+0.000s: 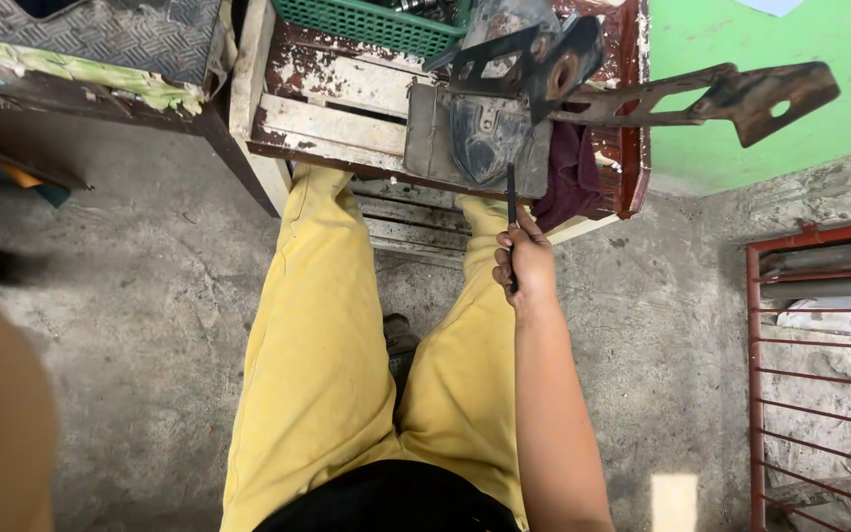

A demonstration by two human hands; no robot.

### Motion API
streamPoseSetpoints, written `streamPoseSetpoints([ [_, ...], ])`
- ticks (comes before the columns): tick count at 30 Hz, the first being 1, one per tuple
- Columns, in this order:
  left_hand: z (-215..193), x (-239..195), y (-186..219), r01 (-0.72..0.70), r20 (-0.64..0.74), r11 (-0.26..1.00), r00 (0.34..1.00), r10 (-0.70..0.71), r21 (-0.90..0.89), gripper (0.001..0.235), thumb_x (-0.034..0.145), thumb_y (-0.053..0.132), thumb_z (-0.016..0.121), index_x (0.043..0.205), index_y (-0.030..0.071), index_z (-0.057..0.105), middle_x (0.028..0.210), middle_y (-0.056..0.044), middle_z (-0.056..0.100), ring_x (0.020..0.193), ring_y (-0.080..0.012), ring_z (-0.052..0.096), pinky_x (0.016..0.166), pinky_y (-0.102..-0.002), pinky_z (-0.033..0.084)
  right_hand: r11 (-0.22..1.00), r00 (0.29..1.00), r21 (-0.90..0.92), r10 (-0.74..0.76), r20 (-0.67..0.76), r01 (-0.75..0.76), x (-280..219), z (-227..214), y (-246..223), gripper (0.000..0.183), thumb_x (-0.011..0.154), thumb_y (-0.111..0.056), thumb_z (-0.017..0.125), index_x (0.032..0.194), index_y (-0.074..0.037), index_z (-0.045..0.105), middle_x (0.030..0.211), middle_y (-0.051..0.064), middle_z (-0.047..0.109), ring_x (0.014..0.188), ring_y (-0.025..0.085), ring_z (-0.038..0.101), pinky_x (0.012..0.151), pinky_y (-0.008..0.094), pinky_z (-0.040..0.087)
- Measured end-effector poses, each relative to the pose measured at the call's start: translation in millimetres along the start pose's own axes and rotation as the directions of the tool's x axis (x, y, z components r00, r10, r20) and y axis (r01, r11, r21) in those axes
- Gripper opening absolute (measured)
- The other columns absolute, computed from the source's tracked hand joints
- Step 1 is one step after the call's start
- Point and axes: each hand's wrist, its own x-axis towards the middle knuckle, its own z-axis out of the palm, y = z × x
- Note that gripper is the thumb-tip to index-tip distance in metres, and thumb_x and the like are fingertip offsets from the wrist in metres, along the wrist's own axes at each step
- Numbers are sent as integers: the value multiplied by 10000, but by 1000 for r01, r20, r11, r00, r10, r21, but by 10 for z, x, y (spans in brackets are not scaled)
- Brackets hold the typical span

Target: The person sits at a workbench and files a rusty metal bracket held in a bench vise, moving a file back and forth along the bracket's edge. They occasionally reposition the bracket and wipe it with a cloth before resuming filing.

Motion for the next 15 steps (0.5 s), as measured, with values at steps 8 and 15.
streamPoseSetpoints([
  [8, 115, -61, -412, 39, 0, 995, 999, -39, 87, 278, 1110, 286, 498, 1303, 100, 568, 1312, -99, 632, 1244, -274, 579, 1072, -425, 408, 1000, 1000, -3, 13, 26, -12, -60, -7, -72, 490, 1041, -123, 459, 1529, -153, 416, 699, 6, 389, 345, 105, 324, 250, 207, 241],
  [15, 133, -558, -2031, 39, 26, 984, 999, -44, 171, 270, 1088, 300, 507, 1266, 111, 580, 1274, -104, 630, 1212, -294, 564, 1041, -444, 384, 1000, 1000, -9, -16, 23, 16, -98, 18, -55, 505, 1043, -107, 443, 1545, -123, 391, 694, 5, 379, 340, 109, 330, 247, 210, 239],
])
